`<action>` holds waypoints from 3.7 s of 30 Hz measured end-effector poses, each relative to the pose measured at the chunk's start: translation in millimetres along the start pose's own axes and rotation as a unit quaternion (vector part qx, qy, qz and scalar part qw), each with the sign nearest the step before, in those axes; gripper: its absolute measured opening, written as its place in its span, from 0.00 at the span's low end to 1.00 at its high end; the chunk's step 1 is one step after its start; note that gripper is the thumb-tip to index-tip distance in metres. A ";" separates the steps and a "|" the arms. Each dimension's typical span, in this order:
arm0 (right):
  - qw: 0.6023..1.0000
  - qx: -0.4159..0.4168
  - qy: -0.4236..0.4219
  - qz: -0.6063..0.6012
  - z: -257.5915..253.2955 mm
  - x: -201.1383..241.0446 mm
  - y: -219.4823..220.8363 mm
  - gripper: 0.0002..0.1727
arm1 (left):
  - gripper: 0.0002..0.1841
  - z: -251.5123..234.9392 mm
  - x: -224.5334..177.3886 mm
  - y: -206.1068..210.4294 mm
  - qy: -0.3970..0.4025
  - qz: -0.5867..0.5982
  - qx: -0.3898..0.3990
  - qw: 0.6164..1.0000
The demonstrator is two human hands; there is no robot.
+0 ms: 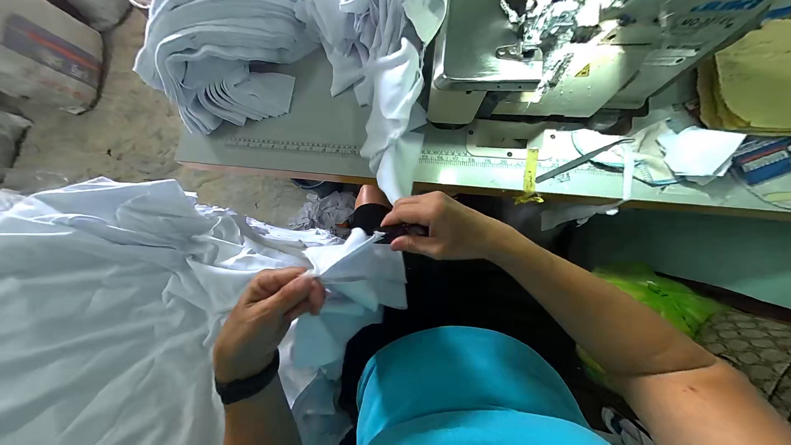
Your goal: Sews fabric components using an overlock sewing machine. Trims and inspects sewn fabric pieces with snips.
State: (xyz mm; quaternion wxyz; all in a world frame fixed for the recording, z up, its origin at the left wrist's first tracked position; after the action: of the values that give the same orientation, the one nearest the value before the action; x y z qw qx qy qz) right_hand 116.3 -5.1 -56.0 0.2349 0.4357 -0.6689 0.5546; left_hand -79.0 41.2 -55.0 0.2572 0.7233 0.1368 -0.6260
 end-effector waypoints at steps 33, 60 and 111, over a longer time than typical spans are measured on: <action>0.951 0.158 0.164 -0.212 -11.3 -5.5 46.3 0.09 | 0.15 15.8 -12.4 3.9 -0.003 -0.106 -0.032 0.994; 0.978 -0.010 -0.060 0.201 89.8 89.2 112.9 0.11 | 0.20 -20.0 123.2 68.0 -0.175 -0.311 0.142 0.923; 0.933 0.070 0.184 -0.301 -17.1 5.6 48.0 0.09 | 0.17 41.1 -5.4 36.1 -0.098 -0.105 0.070 0.987</action>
State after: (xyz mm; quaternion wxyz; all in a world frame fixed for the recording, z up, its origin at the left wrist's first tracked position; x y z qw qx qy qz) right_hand 70.0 9.6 -72.6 0.4787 0.5221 -0.4108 0.5741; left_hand -95.5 -10.5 -45.9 0.1504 0.6563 0.1422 -0.7255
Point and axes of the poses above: each hand's wrist, its own z-axis away from the middle knuckle, its own y-axis out of the palm, x = y × z, the point moved 9 cm from there along -z, towards the middle knuckle, and after that the axes turned 9 degrees about y, right-handed, at the moved point
